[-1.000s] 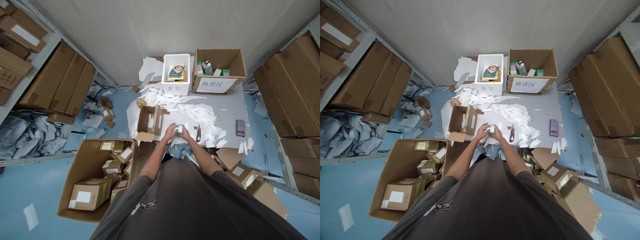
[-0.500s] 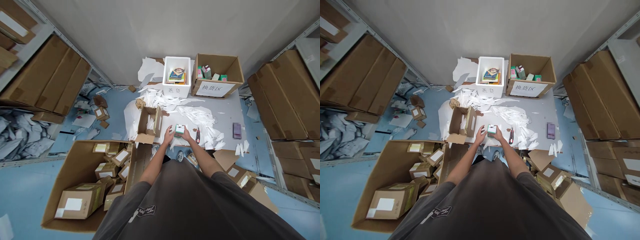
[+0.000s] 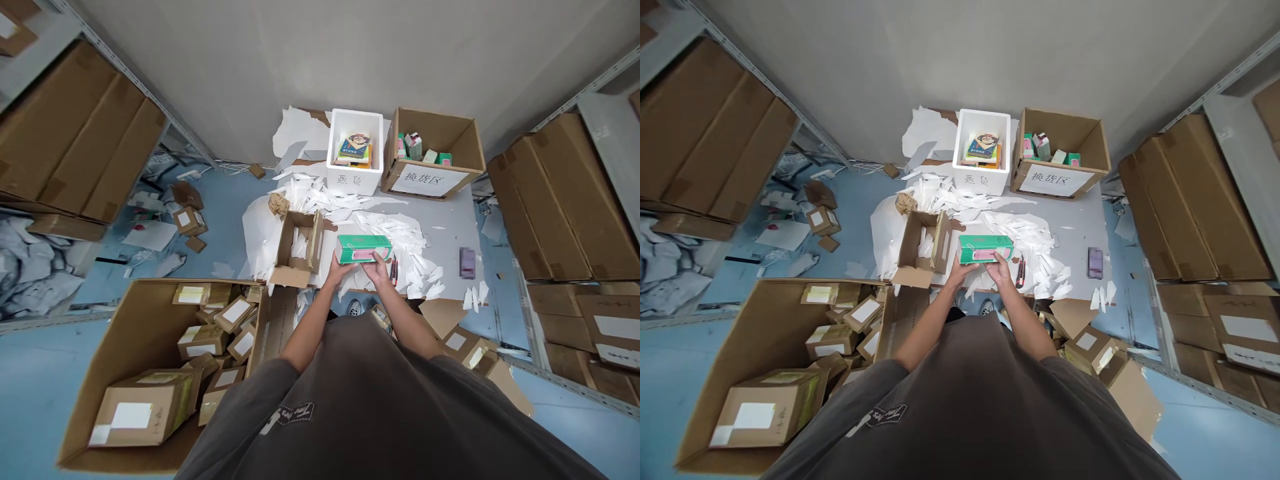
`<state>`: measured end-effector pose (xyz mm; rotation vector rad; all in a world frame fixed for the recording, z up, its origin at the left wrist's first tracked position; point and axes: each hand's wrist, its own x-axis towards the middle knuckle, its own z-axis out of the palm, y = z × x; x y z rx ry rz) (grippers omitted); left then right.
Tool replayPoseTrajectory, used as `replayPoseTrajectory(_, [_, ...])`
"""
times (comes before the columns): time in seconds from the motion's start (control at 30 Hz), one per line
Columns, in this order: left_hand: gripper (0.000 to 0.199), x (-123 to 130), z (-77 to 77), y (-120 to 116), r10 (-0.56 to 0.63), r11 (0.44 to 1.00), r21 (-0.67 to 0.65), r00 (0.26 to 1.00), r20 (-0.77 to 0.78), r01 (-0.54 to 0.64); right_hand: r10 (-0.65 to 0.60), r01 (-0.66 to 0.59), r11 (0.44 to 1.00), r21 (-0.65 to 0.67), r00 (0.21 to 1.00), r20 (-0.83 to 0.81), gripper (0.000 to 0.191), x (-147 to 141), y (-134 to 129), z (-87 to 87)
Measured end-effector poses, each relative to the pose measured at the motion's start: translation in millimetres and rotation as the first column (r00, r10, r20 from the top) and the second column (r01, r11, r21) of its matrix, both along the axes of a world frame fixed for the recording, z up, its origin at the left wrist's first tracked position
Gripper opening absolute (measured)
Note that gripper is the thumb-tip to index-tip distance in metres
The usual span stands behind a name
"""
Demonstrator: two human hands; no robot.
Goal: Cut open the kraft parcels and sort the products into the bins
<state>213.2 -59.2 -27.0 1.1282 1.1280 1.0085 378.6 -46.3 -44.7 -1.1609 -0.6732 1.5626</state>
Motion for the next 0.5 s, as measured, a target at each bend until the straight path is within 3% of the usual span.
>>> replayPoseTrajectory(0.1, [0.074,6,13.1,6,0.036,0.997,0.058,0.996,0.079,-0.041,-0.036,0.037,0.999,0.018,0.997,-0.066,0.059,-12,-2,3.0])
replayPoseTrajectory(0.2, [0.079,10,17.5,14,0.161,0.983,0.081,0.987,0.013,-0.162,-0.022,0.028,0.999,0.039,0.99,-0.141,0.061,-25,-4,2.9])
replayPoseTrajectory(0.27, [0.078,6,17.3,20,0.203,0.975,0.095,0.978,-0.04,-0.199,0.038,-0.04,0.999,-0.011,0.987,-0.157,0.065,-28,-6,1.0])
replayPoseTrajectory(0.33, [0.078,-3,15.6,27,0.222,0.971,0.112,0.97,-0.103,-0.21,0.141,-0.163,0.976,-0.144,0.978,-0.154,0.071,-23,-12,-1.8])
replayPoseTrajectory(0.43, [0.079,-22,10.7,36,0.229,0.971,0.13,0.938,-0.262,-0.2,0.329,-0.322,0.879,-0.351,0.943,-0.041,0.072,-1,-24,-6.2])
replayPoseTrajectory(0.5, [0.077,-31,5.2,40,0.238,0.971,0.118,0.895,-0.376,-0.209,0.37,-0.286,0.889,-0.359,0.909,0.194,0.063,16,-32,-8.7])
